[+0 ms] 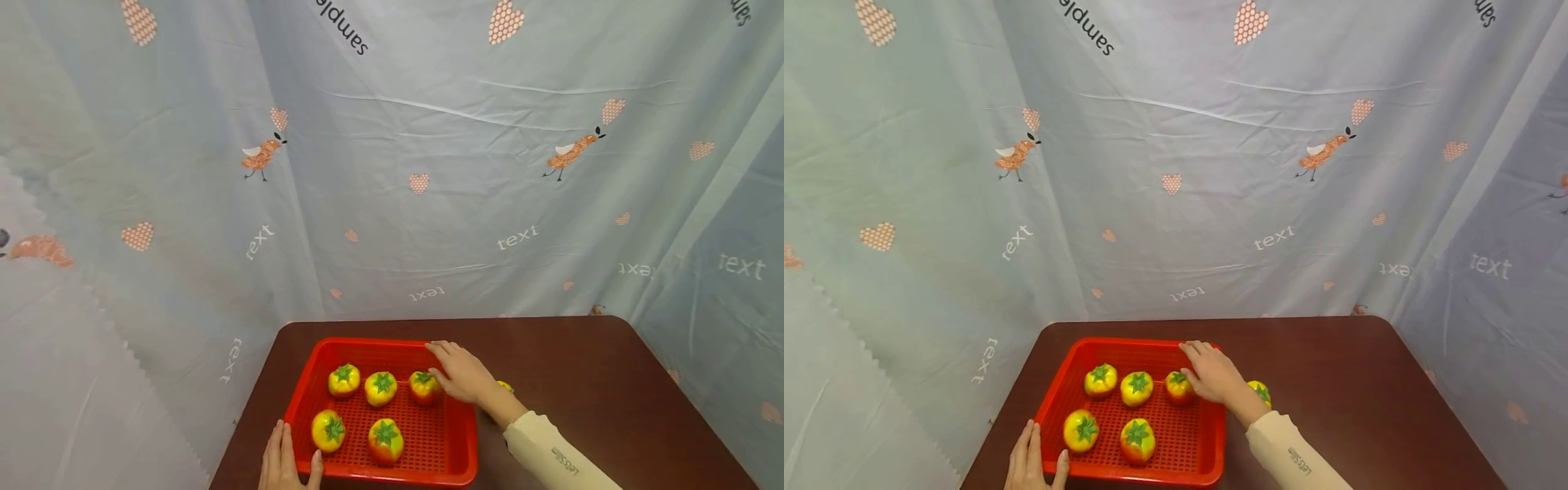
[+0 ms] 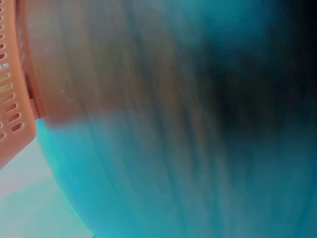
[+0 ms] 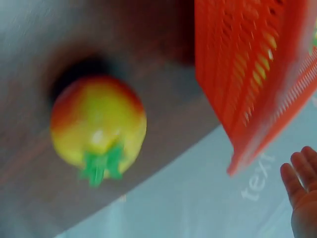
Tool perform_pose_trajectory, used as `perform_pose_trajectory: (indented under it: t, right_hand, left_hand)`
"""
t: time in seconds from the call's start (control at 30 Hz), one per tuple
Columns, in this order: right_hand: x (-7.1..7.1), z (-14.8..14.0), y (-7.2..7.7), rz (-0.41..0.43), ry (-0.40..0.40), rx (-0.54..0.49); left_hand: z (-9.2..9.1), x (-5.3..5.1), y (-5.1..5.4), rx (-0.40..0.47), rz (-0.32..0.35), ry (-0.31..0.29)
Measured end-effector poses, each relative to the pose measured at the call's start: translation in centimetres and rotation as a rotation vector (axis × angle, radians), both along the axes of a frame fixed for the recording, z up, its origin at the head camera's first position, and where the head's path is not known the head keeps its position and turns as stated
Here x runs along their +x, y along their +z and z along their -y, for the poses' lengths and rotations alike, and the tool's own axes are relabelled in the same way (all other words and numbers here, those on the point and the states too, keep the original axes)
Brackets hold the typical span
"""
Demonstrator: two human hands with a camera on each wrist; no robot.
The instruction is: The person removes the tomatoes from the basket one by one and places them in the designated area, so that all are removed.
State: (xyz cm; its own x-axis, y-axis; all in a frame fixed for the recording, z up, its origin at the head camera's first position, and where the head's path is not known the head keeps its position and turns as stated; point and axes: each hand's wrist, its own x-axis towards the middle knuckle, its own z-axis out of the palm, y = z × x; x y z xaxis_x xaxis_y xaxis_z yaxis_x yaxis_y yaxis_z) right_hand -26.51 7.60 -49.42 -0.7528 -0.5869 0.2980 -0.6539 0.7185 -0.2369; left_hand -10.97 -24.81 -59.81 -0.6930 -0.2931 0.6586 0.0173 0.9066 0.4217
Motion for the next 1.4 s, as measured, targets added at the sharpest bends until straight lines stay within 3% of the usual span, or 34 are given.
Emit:
perform_pose_trajectory:
  t: [0.27,0.5,0.97,1.27,1.4]
  right_hand:
    - [0.5,2.4,-3.0,0.063,0.027,0.047]
    - [0.4,3.1,-4.6,0.082,0.013,0.078]
    - [0.5,3.8,-5.3,0.113,-0.061,0.241]
    - [0.7,4.1,-5.4,0.090,-0.085,0.348]
    - [0.6,4.1,-5.6,0.093,-0.094,0.375]
  left_hand:
    - [-0.1,-0.1,-0.1,-0.002,0.000,-0.012]
    - [-0.2,0.1,0.3,0.012,0.008,-0.011]
    - [0.0,0.1,0.3,-0.003,-0.001,-0.017]
    - [-0.3,0.2,0.8,0.036,0.060,0.012]
    - [-0.4,0.2,0.6,0.041,0.048,-0.001]
